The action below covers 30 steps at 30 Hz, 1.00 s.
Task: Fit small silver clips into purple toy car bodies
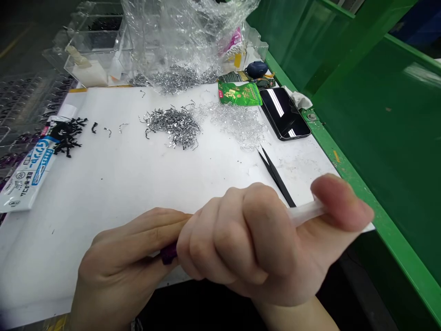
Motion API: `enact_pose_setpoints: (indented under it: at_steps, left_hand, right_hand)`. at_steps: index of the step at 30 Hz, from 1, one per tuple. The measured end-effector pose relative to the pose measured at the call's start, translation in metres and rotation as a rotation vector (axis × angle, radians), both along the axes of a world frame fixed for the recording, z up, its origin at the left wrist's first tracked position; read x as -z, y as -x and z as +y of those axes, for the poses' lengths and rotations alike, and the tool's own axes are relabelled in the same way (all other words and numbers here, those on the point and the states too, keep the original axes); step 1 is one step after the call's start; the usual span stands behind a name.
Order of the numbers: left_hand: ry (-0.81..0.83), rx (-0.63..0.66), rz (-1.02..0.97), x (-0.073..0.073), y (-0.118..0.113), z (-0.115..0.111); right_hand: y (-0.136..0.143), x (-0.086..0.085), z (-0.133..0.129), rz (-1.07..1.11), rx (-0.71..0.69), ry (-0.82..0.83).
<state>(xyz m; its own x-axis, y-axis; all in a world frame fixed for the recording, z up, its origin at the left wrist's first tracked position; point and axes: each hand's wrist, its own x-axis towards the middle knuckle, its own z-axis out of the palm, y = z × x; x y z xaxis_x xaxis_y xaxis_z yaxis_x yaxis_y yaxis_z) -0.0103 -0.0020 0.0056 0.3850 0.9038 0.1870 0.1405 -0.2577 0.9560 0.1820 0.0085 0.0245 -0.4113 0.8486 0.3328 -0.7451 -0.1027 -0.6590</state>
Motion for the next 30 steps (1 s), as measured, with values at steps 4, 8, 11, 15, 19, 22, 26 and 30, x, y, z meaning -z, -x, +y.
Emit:
enact_pose_setpoints:
  at_steps: [4, 8, 11, 15, 19, 22, 26, 30]
  left_hand:
    - [0.003, -0.005, 0.011, 0.001, 0.0, 0.0]
    - [0.0, -0.003, 0.001, -0.002, -0.001, 0.0]
    - [0.015, -0.009, 0.002, -0.004, -0.001, 0.0]
    - [0.046, -0.006, -0.016, -0.004, 0.001, -0.001]
    - [0.051, -0.003, -0.018, -0.001, 0.002, -0.001]
    - [0.032, 0.01, -0.022, 0.001, 0.002, 0.0]
    - [0.038, 0.004, -0.031, 0.002, 0.003, 0.0]
    - [0.036, 0.009, -0.026, 0.001, 0.005, 0.0]
  right_hand:
    - [0.01, 0.004, -0.002, 0.426, 0.02, 0.156]
    - [0.013, 0.004, -0.001, 0.495, -0.001, 0.179]
    - [0.014, 0.003, 0.001, 0.554, 0.001, 0.161]
    - [0.015, 0.002, 0.003, 0.567, -0.003, 0.161]
    - [0.015, 0.002, 0.002, 0.575, -0.003, 0.168]
    - [0.014, 0.002, 0.002, 0.57, -0.003, 0.155]
    - [0.013, 0.002, 0.002, 0.543, 0.002, 0.138]
    - [0.016, 0.004, 0.003, 0.516, 0.018, 0.116]
